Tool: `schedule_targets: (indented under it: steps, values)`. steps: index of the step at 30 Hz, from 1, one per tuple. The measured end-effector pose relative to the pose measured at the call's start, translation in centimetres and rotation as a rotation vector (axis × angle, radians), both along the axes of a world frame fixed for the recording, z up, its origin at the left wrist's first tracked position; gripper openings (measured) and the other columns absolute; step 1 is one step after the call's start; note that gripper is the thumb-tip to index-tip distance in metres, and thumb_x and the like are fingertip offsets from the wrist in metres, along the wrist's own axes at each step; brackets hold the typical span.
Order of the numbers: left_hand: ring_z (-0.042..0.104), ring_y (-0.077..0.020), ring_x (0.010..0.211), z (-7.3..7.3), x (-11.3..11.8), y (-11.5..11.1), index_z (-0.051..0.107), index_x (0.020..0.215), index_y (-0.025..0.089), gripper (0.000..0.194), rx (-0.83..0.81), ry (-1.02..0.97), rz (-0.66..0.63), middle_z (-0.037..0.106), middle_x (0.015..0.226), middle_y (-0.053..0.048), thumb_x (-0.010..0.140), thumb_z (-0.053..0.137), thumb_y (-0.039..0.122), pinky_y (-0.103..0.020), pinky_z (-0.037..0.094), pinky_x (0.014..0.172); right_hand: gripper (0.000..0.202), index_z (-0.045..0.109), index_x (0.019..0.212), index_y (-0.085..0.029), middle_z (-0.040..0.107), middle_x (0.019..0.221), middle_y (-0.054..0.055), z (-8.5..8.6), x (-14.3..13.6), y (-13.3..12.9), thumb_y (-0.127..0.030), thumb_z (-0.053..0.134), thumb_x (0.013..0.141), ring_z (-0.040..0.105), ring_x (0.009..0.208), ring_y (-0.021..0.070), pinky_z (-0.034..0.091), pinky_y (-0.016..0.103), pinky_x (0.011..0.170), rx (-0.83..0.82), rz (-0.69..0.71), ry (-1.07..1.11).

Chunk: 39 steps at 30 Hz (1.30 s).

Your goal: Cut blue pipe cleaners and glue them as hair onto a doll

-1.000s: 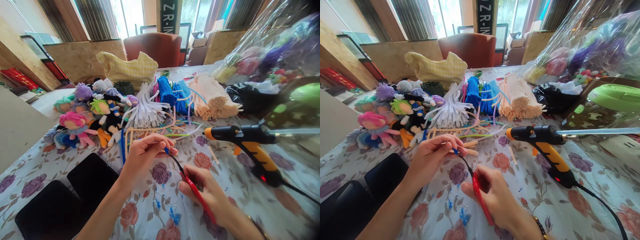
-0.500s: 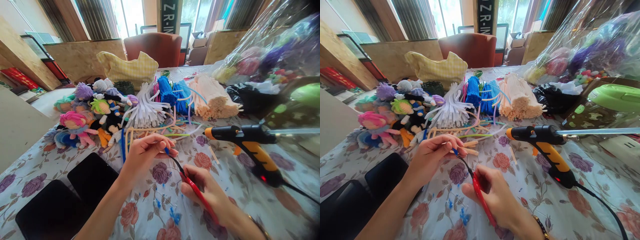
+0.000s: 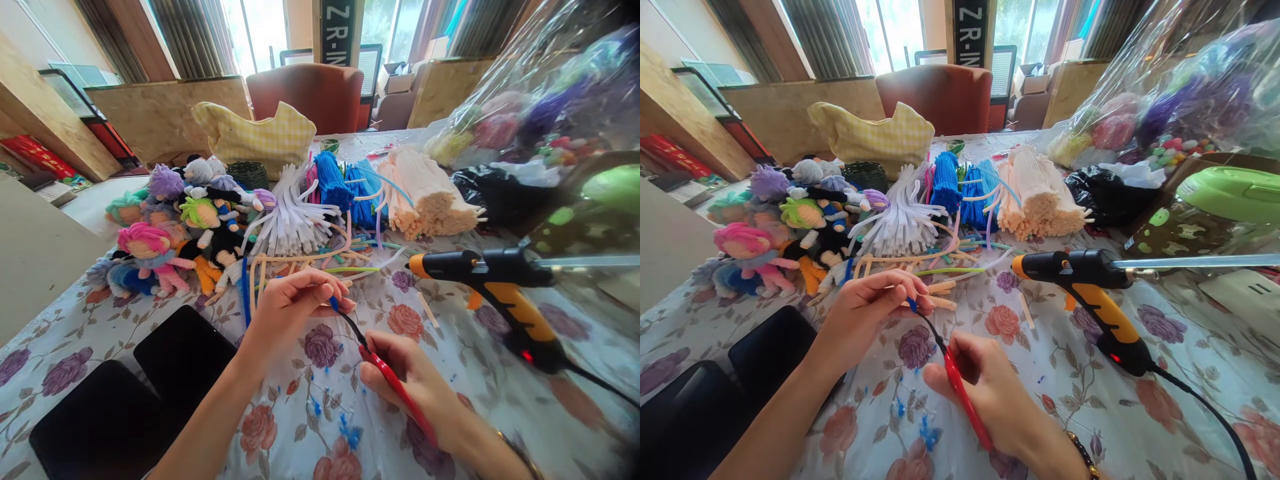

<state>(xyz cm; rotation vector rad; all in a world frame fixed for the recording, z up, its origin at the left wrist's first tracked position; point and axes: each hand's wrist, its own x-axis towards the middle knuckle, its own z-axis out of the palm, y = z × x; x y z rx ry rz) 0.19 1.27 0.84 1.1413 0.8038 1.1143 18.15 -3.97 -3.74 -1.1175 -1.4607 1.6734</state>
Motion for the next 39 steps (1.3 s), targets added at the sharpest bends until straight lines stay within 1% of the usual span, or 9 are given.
schedule_targets:
  steps: [3, 6, 10, 15, 21, 25, 29, 39]
  values:
    - [0.071, -0.0111, 0.07, 0.01, 0.14, -0.01, 0.073, 0.073, 0.014, 0.012, -0.008, 0.007, 0.005, 0.07, 0.075, -0.001, 0.082, 0.067, 0.017, -0.016, 0.058, 0.065, 0.052, 0.035, 0.063, -0.021, 0.026, 0.06, -0.008, 0.04, -0.04, 0.01, -0.057, 0.069, 0.076, 0.021, 0.053, 0.0081, 0.016, 0.023, 0.045, 0.023, -0.002, -0.013]
    - [0.071, -0.011, 0.07, 0.02, 0.22, -0.07, 0.072, 0.069, 0.015, 0.012, -0.008, 0.005, 0.011, 0.07, 0.075, -0.001, 0.081, 0.068, 0.017, -0.016, 0.057, 0.063, 0.053, 0.034, 0.063, -0.021, 0.026, 0.059, -0.008, 0.02, -0.13, 0.08, -0.059, 0.069, 0.075, 0.022, 0.052, 0.008, 0.017, 0.022, 0.044, 0.011, -0.008, -0.027]
    - [0.07, -0.0128, 0.069, 0.05, 0.21, -0.16, 0.069, 0.064, 0.015, 0.015, -0.014, 0.018, 0.034, 0.07, 0.075, -0.001, 0.078, 0.071, 0.019, -0.02, 0.058, 0.063, 0.054, 0.034, 0.062, -0.022, 0.027, 0.059, -0.008, -0.02, -0.19, 0.11, -0.062, 0.068, 0.074, 0.024, 0.051, 0.0078, 0.019, 0.022, 0.043, 0.003, -0.024, -0.041]
    - [0.069, -0.0151, 0.069, 0.06, 0.21, -0.07, 0.068, 0.064, 0.015, 0.015, -0.017, 0.032, 0.05, 0.07, 0.075, -0.003, 0.077, 0.073, 0.022, -0.025, 0.059, 0.066, 0.056, 0.033, 0.061, -0.022, 0.027, 0.058, -0.007, -0.01, -0.14, 0.08, -0.064, 0.067, 0.073, 0.026, 0.05, 0.0081, 0.02, 0.023, 0.043, 0.004, -0.031, -0.063]
    - [0.069, -0.0148, 0.068, 0.15, 0.29, -0.13, 0.066, 0.061, 0.014, 0.018, -0.037, 0.014, 0.051, 0.069, 0.074, -0.003, 0.076, 0.073, 0.022, -0.024, 0.058, 0.065, 0.054, 0.034, 0.062, -0.022, 0.026, 0.059, -0.007, 0.13, -0.2, 0.13, -0.063, 0.067, 0.074, 0.024, 0.051, 0.0081, 0.019, 0.023, 0.044, -0.004, -0.02, -0.037]
    - [0.068, -0.0143, 0.069, 0.09, 0.24, -0.17, 0.067, 0.063, 0.014, 0.016, -0.028, 0.012, 0.033, 0.069, 0.074, -0.002, 0.077, 0.072, 0.022, -0.025, 0.058, 0.067, 0.054, 0.032, 0.064, -0.022, 0.025, 0.06, -0.008, 0.14, -0.17, 0.15, -0.06, 0.069, 0.075, 0.021, 0.053, 0.0082, 0.016, 0.023, 0.044, 0.015, -0.022, -0.045]
    - [0.068, -0.0146, 0.07, 0.02, 0.2, -0.13, 0.067, 0.062, 0.015, 0.018, -0.011, 0.04, 0.028, 0.07, 0.073, -0.003, 0.077, 0.072, 0.023, -0.026, 0.058, 0.07, 0.052, 0.034, 0.067, -0.022, 0.027, 0.063, -0.007, 0.08, -0.1, 0.15, -0.064, 0.063, 0.079, 0.023, 0.055, 0.0092, 0.018, 0.023, 0.046, 0.03, -0.003, -0.03]
    - [0.067, -0.0146, 0.069, 0.05, 0.2, -0.11, 0.068, 0.062, 0.015, 0.017, -0.029, 0.049, 0.035, 0.069, 0.074, -0.003, 0.076, 0.073, 0.024, -0.026, 0.058, 0.069, 0.054, 0.033, 0.062, -0.022, 0.026, 0.058, -0.007, 0.14, -0.2, 0.09, -0.062, 0.068, 0.074, 0.023, 0.052, 0.0082, 0.018, 0.023, 0.044, 0.016, -0.03, -0.061]
